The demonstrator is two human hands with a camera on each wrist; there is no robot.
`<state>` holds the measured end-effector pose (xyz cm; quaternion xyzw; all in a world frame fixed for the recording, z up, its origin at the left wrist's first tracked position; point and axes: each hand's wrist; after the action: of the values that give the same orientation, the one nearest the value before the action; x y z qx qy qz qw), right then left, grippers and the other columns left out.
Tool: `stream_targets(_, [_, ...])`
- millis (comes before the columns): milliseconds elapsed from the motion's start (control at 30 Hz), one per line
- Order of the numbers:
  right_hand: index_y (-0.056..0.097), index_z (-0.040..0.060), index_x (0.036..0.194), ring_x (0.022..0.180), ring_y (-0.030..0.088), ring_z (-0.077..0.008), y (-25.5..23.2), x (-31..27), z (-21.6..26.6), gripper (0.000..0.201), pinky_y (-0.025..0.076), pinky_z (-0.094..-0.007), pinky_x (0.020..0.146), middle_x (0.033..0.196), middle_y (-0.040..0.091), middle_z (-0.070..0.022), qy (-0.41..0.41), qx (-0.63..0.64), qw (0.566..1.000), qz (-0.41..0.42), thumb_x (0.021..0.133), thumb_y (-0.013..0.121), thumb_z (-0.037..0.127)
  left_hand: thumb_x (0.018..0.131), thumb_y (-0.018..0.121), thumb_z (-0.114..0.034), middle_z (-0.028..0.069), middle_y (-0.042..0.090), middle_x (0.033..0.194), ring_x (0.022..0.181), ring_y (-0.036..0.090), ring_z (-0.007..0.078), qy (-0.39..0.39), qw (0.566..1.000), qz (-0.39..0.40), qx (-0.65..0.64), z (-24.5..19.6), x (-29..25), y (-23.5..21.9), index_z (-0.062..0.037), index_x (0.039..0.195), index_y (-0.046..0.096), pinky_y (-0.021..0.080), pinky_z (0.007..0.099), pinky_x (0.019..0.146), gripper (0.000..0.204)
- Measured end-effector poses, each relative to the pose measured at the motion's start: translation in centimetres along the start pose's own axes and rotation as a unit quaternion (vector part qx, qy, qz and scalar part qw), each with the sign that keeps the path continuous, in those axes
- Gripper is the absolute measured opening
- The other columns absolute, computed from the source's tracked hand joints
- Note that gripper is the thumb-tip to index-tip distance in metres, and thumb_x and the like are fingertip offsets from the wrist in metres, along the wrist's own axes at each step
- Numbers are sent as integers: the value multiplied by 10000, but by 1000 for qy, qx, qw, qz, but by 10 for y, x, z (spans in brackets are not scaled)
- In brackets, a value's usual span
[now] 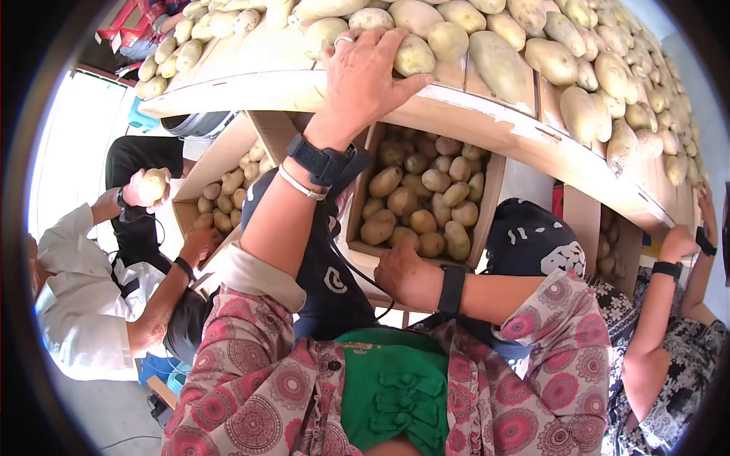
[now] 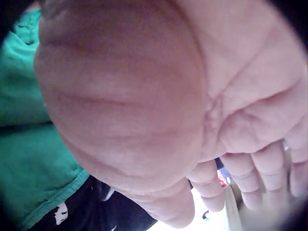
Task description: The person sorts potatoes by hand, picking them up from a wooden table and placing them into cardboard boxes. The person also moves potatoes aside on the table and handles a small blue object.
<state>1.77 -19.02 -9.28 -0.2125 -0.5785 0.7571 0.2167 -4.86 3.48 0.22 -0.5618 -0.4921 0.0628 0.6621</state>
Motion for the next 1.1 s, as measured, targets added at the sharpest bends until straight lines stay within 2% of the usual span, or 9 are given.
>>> stream_targets(233, [594, 81, 748, 672, 545, -192, -14, 6, -1, 100, 340, -340, 592, 698, 549, -53, 33, 20, 994, 103, 697, 557, 158, 673, 716, -450, 133, 562, 1045, 966, 535, 363, -15, 998, 12, 56, -4, 6, 9, -173, 1191, 553, 377, 458, 892, 610])
stream_targets(433, [620, 99, 784, 729, 576, -180, -16, 6, 0, 105, 358, -333, 598, 746, 582, -34, 46, 4, 989, 140, 693, 595, 144, 597, 725, -521, 142, 564, 1016, 1024, 490, 342, -74, 994, 69, -39, -4, 9, 1, -219, 1135, 590, 362, 491, 863, 632])
stream_targets(533, [626, 105, 792, 742, 581, -180, -21, 8, 1, 117, 365, -332, 607, 765, 593, -31, 50, 17, 986, 159, 679, 612, 132, 586, 754, -539, 122, 574, 1032, 1031, 505, 345, -61, 996, 59, 0, -6, 6, -2, -182, 1174, 554, 395, 460, 878, 716])
stream_targets(633, [633, 112, 812, 744, 583, -182, -20, 8, 1, 139, 368, -332, 614, 778, 601, -29, 45, 20, 988, 149, 676, 622, 134, 642, 763, -424, 127, 574, 1058, 1043, 517, 336, -52, 996, 71, -24, -8, 9, -10, -133, 1173, 539, 427, 421, 864, 646])
stream_targets(700, [630, 117, 807, 750, 589, -185, -19, 10, 2, 130, 373, -333, 620, 781, 602, -29, 53, -1, 986, 158, 678, 619, 132, 653, 741, -343, 186, 572, 1029, 954, 542, 340, -55, 976, 114, -175, -14, 13, -19, -19, 1079, 455, 398, 408, 841, 607])
stream_targets(733, [631, 115, 800, 758, 594, -190, -20, 12, 1, 112, 380, -335, 630, 783, 606, -38, 50, 24, 982, 182, 692, 608, 137, 624, 758, -366, 186, 576, 973, 935, 534, 343, -94, 968, 141, -187, -13, 15, -21, -32, 1011, 455, 384, 423, 806, 593])
stream_targets(833, [630, 117, 779, 764, 599, -191, -18, 9, 0, 83, 386, -329, 633, 774, 607, -44, 64, 44, 984, 160, 709, 590, 136, 603, 766, -379, 188, 575, 940, 952, 520, 356, -69, 986, 116, -99, -18, 15, -21, -34, 1025, 455, 370, 457, 822, 628])
stream_targets(967, [628, 116, 778, 754, 596, -193, -9, 13, -1, 79, 385, -322, 626, 762, 599, -45, 63, 39, 984, 159, 726, 569, 127, 591, 766, -390, 182, 567, 929, 955, 506, 372, -104, 976, 150, -123, -17, 16, -22, -40, 1055, 456, 345, 493, 841, 658])
stream_targets(1100, [622, 113, 779, 728, 581, -194, -9, 11, 1, 87, 376, -320, 610, 745, 578, -46, 71, 18, 982, 176, 735, 547, 120, 581, 767, -389, 160, 577, 960, 947, 511, 355, -26, 994, 64, -86, -20, 5, -13, -68, 1070, 494, 325, 489, 861, 646])
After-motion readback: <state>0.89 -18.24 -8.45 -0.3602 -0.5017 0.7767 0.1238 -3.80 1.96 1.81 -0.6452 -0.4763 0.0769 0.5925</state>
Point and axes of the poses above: each hand's wrist, its own x-axis towards the middle knuckle, its own y-axis out of the palm, z = x × y
